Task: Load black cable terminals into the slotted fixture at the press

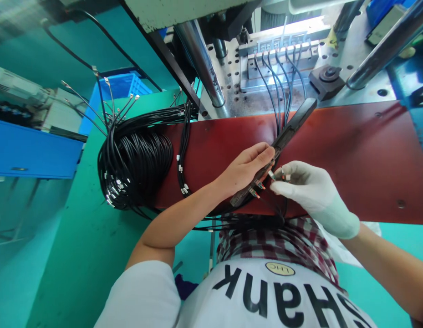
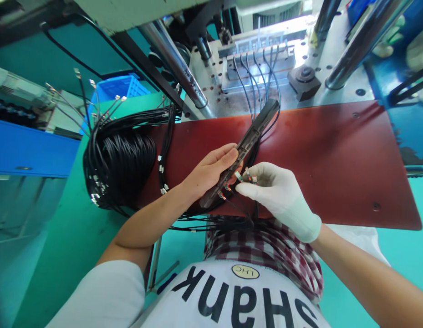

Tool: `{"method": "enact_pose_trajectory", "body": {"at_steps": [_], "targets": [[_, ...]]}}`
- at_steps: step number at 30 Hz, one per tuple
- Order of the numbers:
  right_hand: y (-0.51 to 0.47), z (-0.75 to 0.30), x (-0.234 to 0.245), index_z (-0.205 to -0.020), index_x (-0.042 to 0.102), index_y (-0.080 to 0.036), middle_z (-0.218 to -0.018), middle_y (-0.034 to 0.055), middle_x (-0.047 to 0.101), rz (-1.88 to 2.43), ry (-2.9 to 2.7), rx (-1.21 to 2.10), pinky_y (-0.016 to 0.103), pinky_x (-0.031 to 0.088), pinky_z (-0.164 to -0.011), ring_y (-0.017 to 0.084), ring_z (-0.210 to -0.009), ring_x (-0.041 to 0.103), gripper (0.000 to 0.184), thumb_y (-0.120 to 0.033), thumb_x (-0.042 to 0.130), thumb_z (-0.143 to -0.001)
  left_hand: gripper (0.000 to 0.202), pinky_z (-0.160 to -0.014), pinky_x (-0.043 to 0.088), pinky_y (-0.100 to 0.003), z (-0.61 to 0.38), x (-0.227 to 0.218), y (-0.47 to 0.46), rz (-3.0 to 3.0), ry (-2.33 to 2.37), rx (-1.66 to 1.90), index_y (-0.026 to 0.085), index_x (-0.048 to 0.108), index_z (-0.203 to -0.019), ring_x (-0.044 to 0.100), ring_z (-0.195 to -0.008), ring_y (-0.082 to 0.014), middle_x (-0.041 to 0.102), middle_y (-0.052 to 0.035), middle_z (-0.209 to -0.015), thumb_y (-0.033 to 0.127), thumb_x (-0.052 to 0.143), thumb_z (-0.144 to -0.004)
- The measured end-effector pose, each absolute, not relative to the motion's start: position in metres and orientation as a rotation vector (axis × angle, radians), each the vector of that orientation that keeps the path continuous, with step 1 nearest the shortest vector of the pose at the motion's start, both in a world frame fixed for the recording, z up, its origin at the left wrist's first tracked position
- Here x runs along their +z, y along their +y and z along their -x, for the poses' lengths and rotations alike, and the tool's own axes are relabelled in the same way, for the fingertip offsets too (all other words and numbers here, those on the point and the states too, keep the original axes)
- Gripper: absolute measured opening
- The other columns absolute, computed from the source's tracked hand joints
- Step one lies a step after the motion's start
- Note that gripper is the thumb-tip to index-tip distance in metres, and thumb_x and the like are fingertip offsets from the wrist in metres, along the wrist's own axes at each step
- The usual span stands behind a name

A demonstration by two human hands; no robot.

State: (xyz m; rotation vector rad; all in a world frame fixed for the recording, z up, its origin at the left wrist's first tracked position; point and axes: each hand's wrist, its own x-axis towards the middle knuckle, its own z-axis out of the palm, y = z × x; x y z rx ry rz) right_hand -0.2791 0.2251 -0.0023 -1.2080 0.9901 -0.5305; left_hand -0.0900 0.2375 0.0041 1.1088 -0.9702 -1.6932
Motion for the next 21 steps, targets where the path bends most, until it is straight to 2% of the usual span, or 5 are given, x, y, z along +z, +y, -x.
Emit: {"method": "enact_pose_trajectory", "body": {"at_steps": [2, 6, 12, 17, 21], "targets": [[0.229, 0.275, 0.001, -0.094, 0.072, -0.020, -0.092, 0.0053, 0.071, 1.369, 1.076, -0.537, 0.029, 0.052, -0.068, 0.019, -0.077, 0.063, 0.040, -0.052, 0.083, -0.073, 0.043, -0.046, 0.036, -0.017, 0.091, 0.006, 0.239, -1.137, -0.958, -1.699, 0.018, 0.049, -0.082, 0.043, -0.052, -0.0046, 0.049, 0.0043, -0.069, 0.058, 0.061, -0.090], [0.231, 0.270, 0.006, -0.090, 0.072, -0.023, -0.079, 0.0005, 0.068, 1.650, 1.086, -0.557, 0.028, 0.047, -0.063, 0.015, -0.066, 0.057, 0.024, -0.047, 0.071, -0.087, 0.046, -0.046, 0.037, -0.017, 0.092, 0.006, 0.239, -1.165, -0.957, -1.704, 0.018, 0.049, -0.083, 0.043, -0.053, -0.0049, 0.050, 0.0043, -0.069, 0.061, 0.062, -0.088], [0.223, 0.268, 0.017, -0.070, 0.061, -0.019, -0.064, -0.0012, 0.057, 1.376, 0.918, -0.383, 0.025, 0.039, -0.056, 0.012, -0.061, 0.051, 0.030, -0.038, 0.063, -0.093, 0.047, -0.048, 0.036, -0.018, 0.093, 0.004, 0.239, -1.182, -0.976, -1.678, 0.018, 0.049, -0.082, 0.042, -0.055, -0.0058, 0.047, 0.0040, -0.069, 0.063, 0.060, -0.088], [0.217, 0.267, 0.020, -0.071, 0.062, -0.017, -0.065, -0.0012, 0.058, 1.318, 0.914, -0.323, 0.024, 0.040, -0.056, 0.011, -0.061, 0.053, 0.025, -0.031, 0.063, -0.092, 0.046, -0.055, 0.035, -0.021, 0.094, 0.006, 0.241, -1.302, -1.198, -1.457, 0.019, 0.048, -0.080, 0.043, -0.061, -0.0085, 0.047, 0.0032, -0.069, 0.062, 0.058, -0.090], [0.218, 0.266, 0.013, -0.075, 0.063, -0.017, -0.067, -0.0014, 0.059, 1.333, 0.922, -0.352, 0.023, 0.041, -0.057, 0.010, -0.062, 0.053, 0.024, -0.032, 0.063, -0.093, 0.041, -0.060, 0.035, -0.024, 0.095, 0.004, 0.243, -1.370, -1.413, -1.265, 0.020, 0.050, -0.086, 0.045, -0.064, -0.0114, 0.050, 0.0027, -0.070, 0.060, 0.057, -0.092]]}}
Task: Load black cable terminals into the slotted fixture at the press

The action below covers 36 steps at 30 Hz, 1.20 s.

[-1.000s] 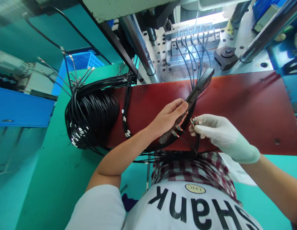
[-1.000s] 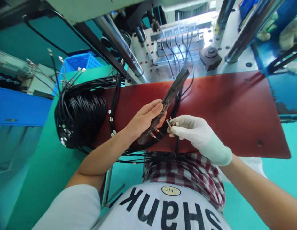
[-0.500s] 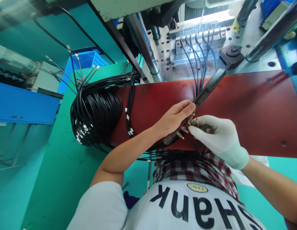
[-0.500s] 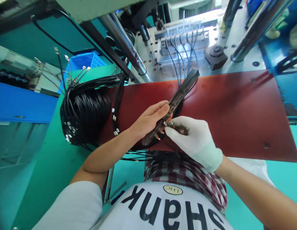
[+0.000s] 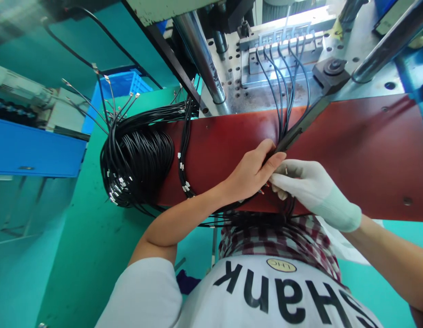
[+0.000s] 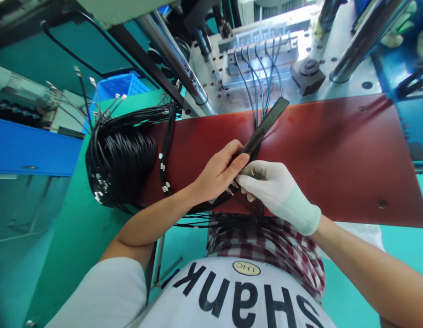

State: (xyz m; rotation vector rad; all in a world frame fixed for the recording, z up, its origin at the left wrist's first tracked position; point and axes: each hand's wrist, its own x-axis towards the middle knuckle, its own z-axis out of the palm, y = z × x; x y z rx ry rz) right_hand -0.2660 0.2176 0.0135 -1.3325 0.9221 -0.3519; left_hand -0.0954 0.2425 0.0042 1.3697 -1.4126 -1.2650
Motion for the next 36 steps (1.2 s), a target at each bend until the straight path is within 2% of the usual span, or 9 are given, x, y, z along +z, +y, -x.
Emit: {"method": "enact_pose_trajectory", "body": {"at_steps": [3, 6, 8, 13, 17, 20, 24, 31, 36], "targets": [[0.216, 0.269, 0.006, -0.076, 0.063, -0.016, -0.068, -0.0009, 0.060, 1.324, 0.872, -0.390, 0.021, 0.042, -0.059, 0.009, -0.064, 0.054, 0.029, -0.038, 0.065, -0.094, 0.041, -0.063, 0.035, -0.024, 0.094, 0.002, 0.239, -1.370, -1.474, -1.208, 0.019, 0.050, -0.085, 0.045, -0.067, -0.0117, 0.049, 0.0026, -0.071, 0.059, 0.054, -0.093], [0.213, 0.279, -0.001, -0.095, 0.069, -0.017, -0.082, 0.0004, 0.067, 1.237, 0.821, -0.401, 0.019, 0.047, -0.062, 0.010, -0.071, 0.058, 0.024, -0.040, 0.073, -0.089, 0.045, -0.063, 0.036, -0.023, 0.091, 0.002, 0.234, -1.333, -1.424, -1.279, 0.018, 0.049, -0.081, 0.044, -0.067, -0.0106, 0.048, 0.0022, -0.072, 0.061, 0.054, -0.093], [0.211, 0.287, -0.004, -0.107, 0.070, -0.020, -0.093, 0.0005, 0.069, 1.179, 0.829, -0.427, 0.018, 0.050, -0.065, 0.010, -0.074, 0.060, 0.031, -0.037, 0.080, -0.083, 0.046, -0.060, 0.036, -0.022, 0.088, 0.003, 0.233, -1.309, -1.334, -1.368, 0.018, 0.047, -0.080, 0.043, -0.063, -0.0093, 0.047, 0.0030, -0.069, 0.062, 0.054, -0.093], [0.216, 0.295, -0.006, -0.104, 0.073, -0.021, -0.102, 0.0037, 0.072, 1.212, 0.904, -0.496, 0.023, 0.055, -0.079, 0.016, -0.089, 0.066, 0.033, -0.038, 0.084, -0.079, 0.045, -0.052, 0.034, -0.020, 0.084, 0.003, 0.235, -1.250, -1.159, -1.525, 0.019, 0.044, -0.080, 0.042, -0.054, -0.0060, 0.046, 0.0050, -0.065, 0.060, 0.057, -0.092], [0.223, 0.290, -0.006, -0.112, 0.074, -0.023, -0.110, 0.0046, 0.073, 1.231, 0.991, -0.553, 0.029, 0.057, -0.088, 0.020, -0.097, 0.068, 0.040, -0.041, 0.083, -0.078, 0.046, -0.048, 0.034, -0.019, 0.084, 0.000, 0.237, -1.220, -1.091, -1.598, 0.019, 0.045, -0.081, 0.042, -0.050, -0.0055, 0.045, 0.0053, -0.063, 0.062, 0.055, -0.092], [0.223, 0.287, -0.005, -0.106, 0.075, -0.023, -0.100, 0.0023, 0.074, 1.226, 1.048, -0.505, 0.023, 0.056, -0.074, 0.016, -0.085, 0.068, 0.034, -0.040, 0.084, -0.077, 0.045, -0.047, 0.034, -0.019, 0.082, -0.002, 0.238, -1.175, -1.073, -1.626, 0.019, 0.045, -0.082, 0.043, -0.050, -0.0054, 0.047, 0.0052, -0.064, 0.061, 0.055, -0.093], [0.220, 0.284, 0.002, -0.091, 0.074, -0.021, -0.077, -0.0010, 0.068, 1.252, 0.997, -0.452, 0.017, 0.045, -0.056, 0.009, -0.067, 0.060, 0.018, -0.038, 0.074, -0.088, 0.042, -0.047, 0.035, -0.018, 0.082, -0.002, 0.239, -1.130, -1.055, -1.661, 0.018, 0.046, -0.082, 0.045, -0.052, -0.0054, 0.048, 0.0048, -0.066, 0.058, 0.056, -0.093], [0.218, 0.270, 0.014, -0.067, 0.061, -0.016, -0.065, -0.0030, 0.057, 1.317, 0.888, -0.429, 0.018, 0.039, -0.056, 0.007, -0.062, 0.050, 0.032, -0.034, 0.065, -0.094, 0.046, -0.047, 0.036, -0.018, 0.086, -0.001, 0.241, -1.197, -1.051, -1.701, 0.018, 0.049, -0.083, 0.045, -0.053, -0.0054, 0.049, 0.0041, -0.070, 0.063, 0.058, -0.090], [0.214, 0.267, 0.014, -0.069, 0.060, -0.016, -0.066, -0.0032, 0.057, 1.336, 0.905, -0.402, 0.020, 0.040, -0.059, 0.007, -0.064, 0.051, 0.028, -0.027, 0.062, -0.094, 0.045, -0.051, 0.036, -0.020, 0.082, 0.005, 0.241, -1.271, -1.253, -1.587, 0.018, 0.047, -0.082, 0.044, -0.059, -0.0074, 0.046, 0.0032, -0.071, 0.062, 0.053, -0.093]]}}
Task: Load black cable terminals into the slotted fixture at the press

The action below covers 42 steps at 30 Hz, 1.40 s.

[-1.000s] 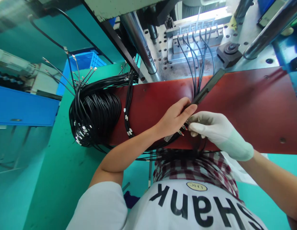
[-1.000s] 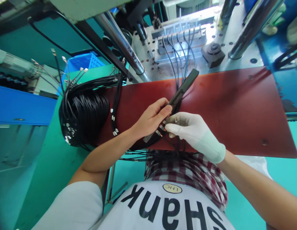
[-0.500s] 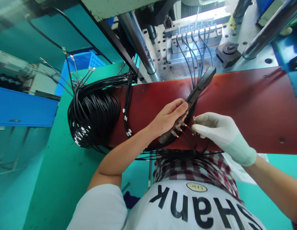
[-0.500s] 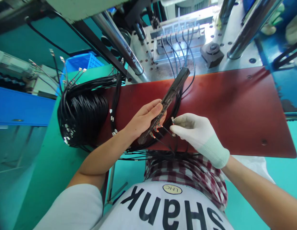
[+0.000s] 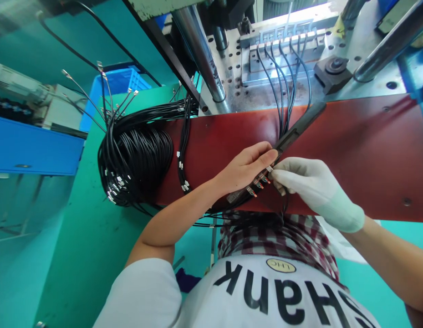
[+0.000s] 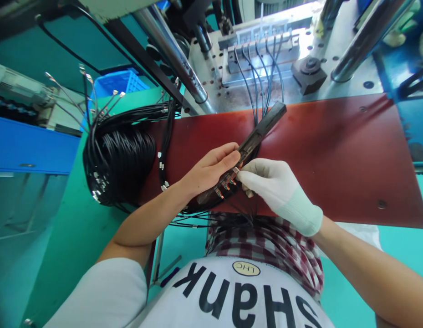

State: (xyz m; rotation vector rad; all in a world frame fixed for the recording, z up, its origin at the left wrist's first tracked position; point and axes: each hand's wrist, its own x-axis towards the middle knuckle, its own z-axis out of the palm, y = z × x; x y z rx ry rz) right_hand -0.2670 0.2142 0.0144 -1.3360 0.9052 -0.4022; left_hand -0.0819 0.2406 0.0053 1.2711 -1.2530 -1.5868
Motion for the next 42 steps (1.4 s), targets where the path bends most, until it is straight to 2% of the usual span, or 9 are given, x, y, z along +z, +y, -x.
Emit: {"method": "enact_pose_trajectory", "body": {"at_steps": [5, 11, 17, 20, 23, 26, 30, 34, 42], "targets": [[0.205, 0.271, 0.014, -0.073, 0.063, -0.016, -0.067, -0.0022, 0.061, 1.373, 0.828, -0.322, 0.021, 0.041, -0.059, 0.009, -0.063, 0.053, 0.023, -0.026, 0.061, -0.094, 0.046, -0.059, 0.034, -0.024, 0.079, 0.007, 0.237, -1.319, -1.596, -1.290, 0.018, 0.047, -0.080, 0.041, -0.068, -0.0102, 0.043, 0.0020, -0.073, 0.061, 0.049, -0.095], [0.210, 0.269, 0.014, -0.074, 0.062, -0.016, -0.069, -0.0016, 0.060, 1.429, 0.921, -0.423, 0.023, 0.041, -0.060, 0.010, -0.066, 0.053, 0.021, -0.025, 0.061, -0.093, 0.046, -0.063, 0.034, -0.026, 0.084, -0.001, 0.238, -1.350, -1.641, -1.162, 0.019, 0.047, -0.085, 0.043, -0.069, -0.0119, 0.045, 0.0023, -0.073, 0.064, 0.045, -0.096], [0.212, 0.281, 0.010, -0.077, 0.063, -0.018, -0.074, -0.0014, 0.061, 1.539, 0.846, -0.406, 0.024, 0.042, -0.065, 0.012, -0.071, 0.054, 0.031, -0.041, 0.058, -0.097, 0.049, -0.062, 0.035, -0.025, 0.087, 0.004, 0.237, -1.357, -1.652, -1.219, 0.019, 0.045, -0.080, 0.045, -0.067, -0.0112, 0.046, 0.0020, -0.072, 0.065, 0.047, -0.094], [0.220, 0.297, 0.007, -0.097, 0.069, -0.022, -0.090, -0.0001, 0.067, 1.661, 0.956, -0.487, 0.027, 0.047, -0.075, 0.015, -0.082, 0.060, 0.025, -0.044, 0.057, -0.098, 0.049, -0.057, 0.034, -0.023, 0.088, 0.009, 0.238, -1.375, -1.614, -1.312, 0.019, 0.043, -0.078, 0.045, -0.062, -0.0097, 0.045, 0.0027, -0.069, 0.065, 0.049, -0.094], [0.236, 0.309, 0.005, -0.112, 0.070, -0.025, -0.105, 0.0029, 0.068, 1.918, 1.133, -0.729, 0.031, 0.049, -0.081, 0.018, -0.090, 0.063, 0.022, -0.037, 0.063, -0.096, 0.048, -0.052, 0.033, -0.022, 0.090, 0.013, 0.241, -1.393, -1.531, -1.403, 0.019, 0.043, -0.080, 0.047, -0.056, -0.0081, 0.047, 0.0034, -0.068, 0.064, 0.050, -0.094], [0.252, 0.307, 0.005, -0.106, 0.074, -0.024, -0.099, 0.0061, 0.063, 2.375, 1.148, -0.844, 0.035, 0.046, -0.074, 0.020, -0.086, 0.059, 0.019, -0.035, 0.068, -0.092, 0.046, -0.050, 0.033, -0.022, 0.094, 0.014, 0.244, -1.431, -1.463, -1.423, 0.019, 0.043, -0.079, 0.047, -0.053, -0.0071, 0.048, 0.0037, -0.067, 0.062, 0.051, -0.094], [0.260, 0.290, 0.006, -0.097, 0.076, -0.025, -0.086, 0.0064, 0.060, 2.823, 1.147, -0.828, 0.039, 0.033, -0.062, 0.021, -0.072, 0.049, 0.016, -0.036, 0.066, -0.092, 0.044, -0.053, 0.035, -0.022, 0.098, 0.014, 0.245, -1.471, -1.467, -1.355, 0.018, 0.044, -0.077, 0.046, -0.057, -0.0073, 0.048, 0.0040, -0.066, 0.058, 0.052, -0.095], [0.258, 0.278, 0.007, -0.087, 0.075, -0.025, -0.082, 0.0056, 0.061, 2.857, 1.141, -0.809, 0.040, 0.028, -0.061, 0.021, -0.069, 0.046, 0.013, -0.032, 0.065, -0.092, 0.042, -0.054, 0.035, -0.022, 0.097, 0.013, 0.248, -1.467, -1.457, -1.337, 0.018, 0.046, -0.079, 0.046, -0.059, -0.0074, 0.050, 0.0038, -0.067, 0.055, 0.051, -0.096], [0.253, 0.275, -0.001, -0.080, 0.071, -0.022, -0.080, 0.0047, 0.061, 2.867, 1.043, -0.884, 0.040, 0.031, -0.062, 0.020, -0.068, 0.050, 0.012, -0.027, 0.066, -0.090, 0.041, -0.054, 0.035, -0.021, 0.094, 0.011, 0.251, -1.453, -1.405, -1.379, 0.018, 0.047, -0.080, 0.046, -0.058, -0.0075, 0.049, 0.0035, -0.067, 0.055, 0.051, -0.097]]}}
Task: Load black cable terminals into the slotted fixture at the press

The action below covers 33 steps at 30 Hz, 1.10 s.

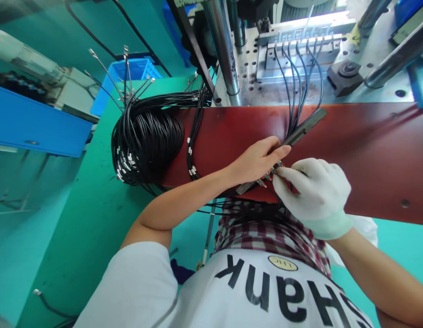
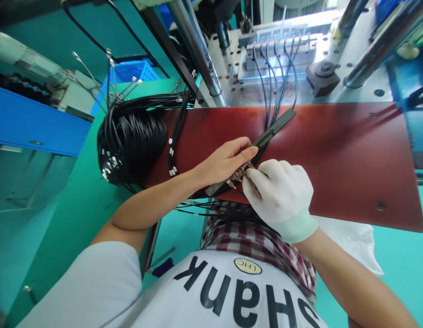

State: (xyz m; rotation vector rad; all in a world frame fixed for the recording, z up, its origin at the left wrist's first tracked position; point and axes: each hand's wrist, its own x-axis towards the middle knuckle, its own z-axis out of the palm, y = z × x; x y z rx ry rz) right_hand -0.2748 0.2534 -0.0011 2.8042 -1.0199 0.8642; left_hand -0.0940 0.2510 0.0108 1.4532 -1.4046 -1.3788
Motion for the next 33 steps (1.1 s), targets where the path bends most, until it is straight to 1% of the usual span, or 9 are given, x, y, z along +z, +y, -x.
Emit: {"method": "enact_pose_trajectory", "body": {"at_steps": [5, 11, 14, 18, 23, 26, 28, 31, 33], "targets": [[0.251, 0.276, -0.003, -0.083, 0.072, -0.021, -0.080, 0.0050, 0.062, -2.816, -0.960, 0.880, 0.039, 0.030, -0.061, 0.019, -0.067, 0.051, 0.009, -0.027, 0.067, -0.089, 0.043, -0.054, 0.034, -0.022, 0.092, 0.008, 0.250, -1.424, -1.432, -1.358, 0.018, 0.047, -0.078, 0.046, -0.059, -0.0081, 0.049, 0.0032, -0.066, 0.057, 0.052, -0.095], [0.259, 0.282, 0.000, -0.099, 0.074, -0.023, -0.091, 0.0051, 0.066, -2.858, -1.080, 0.891, 0.039, 0.035, -0.068, 0.021, -0.076, 0.056, 0.014, -0.031, 0.071, -0.087, 0.041, -0.055, 0.036, -0.021, 0.094, 0.011, 0.252, -1.446, -1.372, -1.387, 0.018, 0.047, -0.079, 0.047, -0.057, -0.0069, 0.052, 0.0031, -0.066, 0.055, 0.052, -0.096], [0.265, 0.282, 0.002, -0.096, 0.075, -0.024, -0.088, 0.0035, 0.066, -2.845, -1.094, 0.935, 0.038, 0.034, -0.070, 0.020, -0.076, 0.055, 0.013, -0.032, 0.073, -0.085, 0.041, -0.056, 0.038, -0.020, 0.095, 0.012, 0.253, -1.457, -1.330, -1.403, 0.018, 0.046, -0.079, 0.049, -0.057, -0.0065, 0.053, 0.0031, -0.067, 0.055, 0.052, -0.096], [0.266, 0.278, 0.004, -0.089, 0.075, -0.023, -0.085, 0.0034, 0.066, -2.874, -1.070, 0.854, 0.037, 0.031, -0.068, 0.019, -0.073, 0.053, 0.013, -0.035, 0.070, -0.088, 0.043, -0.057, 0.040, -0.020, 0.097, 0.013, 0.253, -1.440, -1.355, -1.377, 0.018, 0.045, -0.078, 0.052, -0.061, -0.0072, 0.053, 0.0028, -0.069, 0.056, 0.052, -0.095], [0.264, 0.269, 0.001, -0.076, 0.071, -0.021, -0.080, 0.0023, 0.065, -2.910, -1.146, 0.858, 0.038, 0.031, -0.067, 0.018, -0.072, 0.053, 0.016, -0.030, 0.066, -0.088, 0.043, -0.055, 0.038, -0.019, 0.097, 0.011, 0.251, -1.455, -1.399, -1.340, 0.018, 0.046, -0.078, 0.051, -0.062, -0.0075, 0.053, 0.0028, -0.068, 0.057, 0.054, -0.094], [0.264, 0.265, 0.000, -0.076, 0.071, -0.022, -0.078, 0.0018, 0.064, -2.892, -1.167, 0.896, 0.038, 0.032, -0.066, 0.018, -0.071, 0.053, 0.015, -0.030, 0.065, -0.088, 0.044, -0.052, 0.037, -0.019, 0.098, 0.010, 0.251, -1.469, -1.382, -1.352, 0.018, 0.046, -0.078, 0.048, -0.057, -0.0064, 0.051, 0.0036, -0.066, 0.058, 0.057, -0.093], [0.263, 0.271, 0.004, -0.083, 0.074, -0.023, -0.084, 0.0022, 0.066, -2.953, -1.168, 0.911, 0.038, 0.034, -0.067, 0.019, -0.074, 0.056, 0.014, -0.030, 0.064, -0.090, 0.045, -0.049, 0.037, -0.018, 0.099, 0.009, 0.252, -1.474, -1.344, -1.377, 0.018, 0.046, -0.078, 0.046, -0.053, -0.0056, 0.050, 0.0044, -0.064, 0.060, 0.057, -0.092], [0.265, 0.302, 0.017, -0.099, 0.074, -0.023, -0.099, 0.0048, 0.068, -3.099, -1.378, 1.166, 0.036, 0.043, -0.072, 0.019, -0.085, 0.061, 0.012, -0.027, 0.067, -0.090, 0.046, -0.044, 0.035, -0.018, 0.097, 0.008, 0.254, -1.472, -1.276, -1.430, 0.019, 0.046, -0.080, 0.046, -0.048, -0.0054, 0.050, 0.0048, -0.062, 0.062, 0.058, -0.090], [0.272, 0.337, 0.020, -0.095, 0.073, -0.022, -0.096, 0.0061, 0.067, -3.001, -1.741, 1.506, 0.034, 0.045, -0.068, 0.018, -0.081, 0.062, 0.008, -0.022, 0.066, -0.090, 0.045, -0.042, 0.034, -0.018, 0.093, 0.009, 0.253, -1.466, -1.229, -1.451, 0.019, 0.048, -0.081, 0.047, -0.046, -0.0058, 0.051, 0.0045, -0.062, 0.062, 0.060, -0.089]]}}
